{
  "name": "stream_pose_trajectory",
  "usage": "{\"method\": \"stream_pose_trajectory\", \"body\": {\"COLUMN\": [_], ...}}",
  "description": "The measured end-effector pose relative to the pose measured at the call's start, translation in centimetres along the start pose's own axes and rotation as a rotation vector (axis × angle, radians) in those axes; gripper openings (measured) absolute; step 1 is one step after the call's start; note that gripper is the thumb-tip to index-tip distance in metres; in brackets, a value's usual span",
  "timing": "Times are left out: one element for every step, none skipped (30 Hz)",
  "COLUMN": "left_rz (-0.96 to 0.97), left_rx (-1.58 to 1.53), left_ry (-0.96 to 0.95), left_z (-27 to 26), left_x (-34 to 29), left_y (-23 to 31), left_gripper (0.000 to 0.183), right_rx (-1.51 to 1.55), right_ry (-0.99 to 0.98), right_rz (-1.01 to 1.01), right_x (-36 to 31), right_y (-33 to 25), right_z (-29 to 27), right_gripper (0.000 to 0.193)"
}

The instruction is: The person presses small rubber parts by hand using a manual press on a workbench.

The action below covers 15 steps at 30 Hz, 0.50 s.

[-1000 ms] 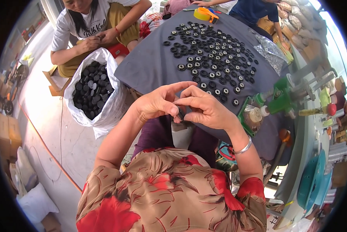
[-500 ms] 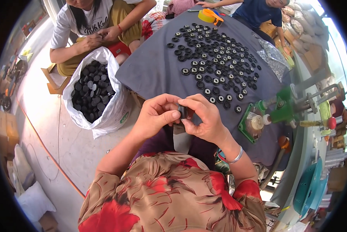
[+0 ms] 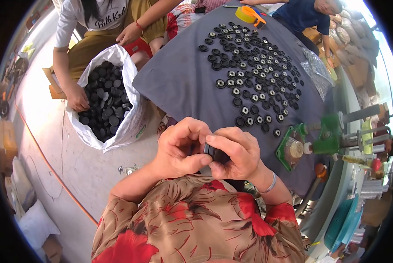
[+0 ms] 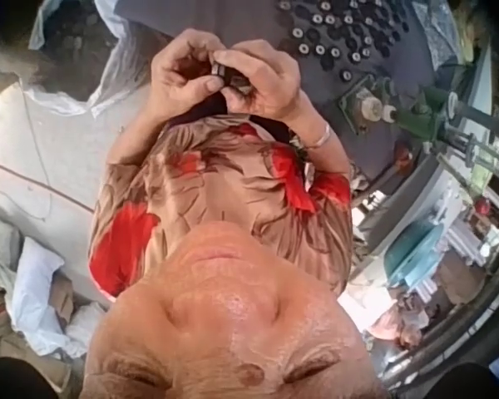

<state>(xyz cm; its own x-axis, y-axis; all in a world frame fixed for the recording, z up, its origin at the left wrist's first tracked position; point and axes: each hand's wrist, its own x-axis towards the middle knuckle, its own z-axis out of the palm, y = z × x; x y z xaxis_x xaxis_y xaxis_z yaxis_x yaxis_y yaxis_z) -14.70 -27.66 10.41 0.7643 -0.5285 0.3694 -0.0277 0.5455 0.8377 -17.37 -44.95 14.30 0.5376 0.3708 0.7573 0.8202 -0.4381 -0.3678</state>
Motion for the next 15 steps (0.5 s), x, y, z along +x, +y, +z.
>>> {"method": "stream_pose_trajectory", "body": {"left_rz": [0.006,0.012,0.008,0.019,0.031,0.028,0.006,-0.015,-0.017,-0.021,-0.017,-0.007,-0.062,-0.106,-0.099], "left_rx": [-0.051,-0.102,-0.107,-0.114,-0.119,-0.121,-0.126,-0.13,-0.131,-0.108,-0.081,-0.074,-0.051,-0.019,-0.229], "left_ry": [0.027,0.055,0.064,0.075,0.09,0.102,0.103,0.106,0.119,0.116,0.108,0.115,0.23,0.341,0.45], "left_z": [-0.1,-0.4,-0.7,-1.1,-1.5,-1.9,-2.3,-2.6,-3.0,-3.5,-3.8,-4.3,-5.1,-6.3,-8.3], "left_x": [0.1,0.2,0.3,0.5,0.7,0.8,1.0,1.0,1.0,1.0,1.1,1.3,1.4,1.9,2.6], "left_y": [-0.1,-0.2,-0.3,-0.5,-0.6,-0.6,-0.6,-0.6,-0.7,-0.8,-0.9,-1.1,-1.6,-1.8,-2.1], "left_gripper": [0.036,0.035,0.035,0.035,0.035,0.035,0.035,0.035,0.035,0.034,0.035,0.035,0.031,0.027,0.023], "right_rx": [0.003,0.005,0.011,0.018,0.028,0.038,0.032,0.028,0.039,0.047,0.051,0.058,0.114,0.168,0.485], "right_ry": [0.007,0.013,0.006,0.014,0.022,0.014,0.013,0.01,0.003,-0.01,-0.02,-0.023,-0.055,-0.081,-0.027], "right_rz": [0.007,0.014,0.02,0.023,0.024,0.028,0.032,0.036,0.039,0.051,0.053,0.042,0.147,0.238,0.481], "right_x": [0.1,0.2,0.3,0.3,0.4,0.6,0.7,0.8,0.9,1.1,1.4,1.5,1.2,1.1,0.7], "right_y": [0.2,0.5,0.9,1.3,1.7,2.1,2.4,2.6,2.8,3.0,3.2,3.7,4.6,5.8,7.0], "right_z": [0.3,0.6,1.0,1.4,1.8,2.0,2.2,2.5,2.7,3.0,3.0,3.4,4.2,5.2,6.4], "right_gripper": [0.042,0.042,0.042,0.042,0.042,0.042,0.041,0.04,0.04,0.041,0.042,0.042,0.045,0.048,0.06]}}
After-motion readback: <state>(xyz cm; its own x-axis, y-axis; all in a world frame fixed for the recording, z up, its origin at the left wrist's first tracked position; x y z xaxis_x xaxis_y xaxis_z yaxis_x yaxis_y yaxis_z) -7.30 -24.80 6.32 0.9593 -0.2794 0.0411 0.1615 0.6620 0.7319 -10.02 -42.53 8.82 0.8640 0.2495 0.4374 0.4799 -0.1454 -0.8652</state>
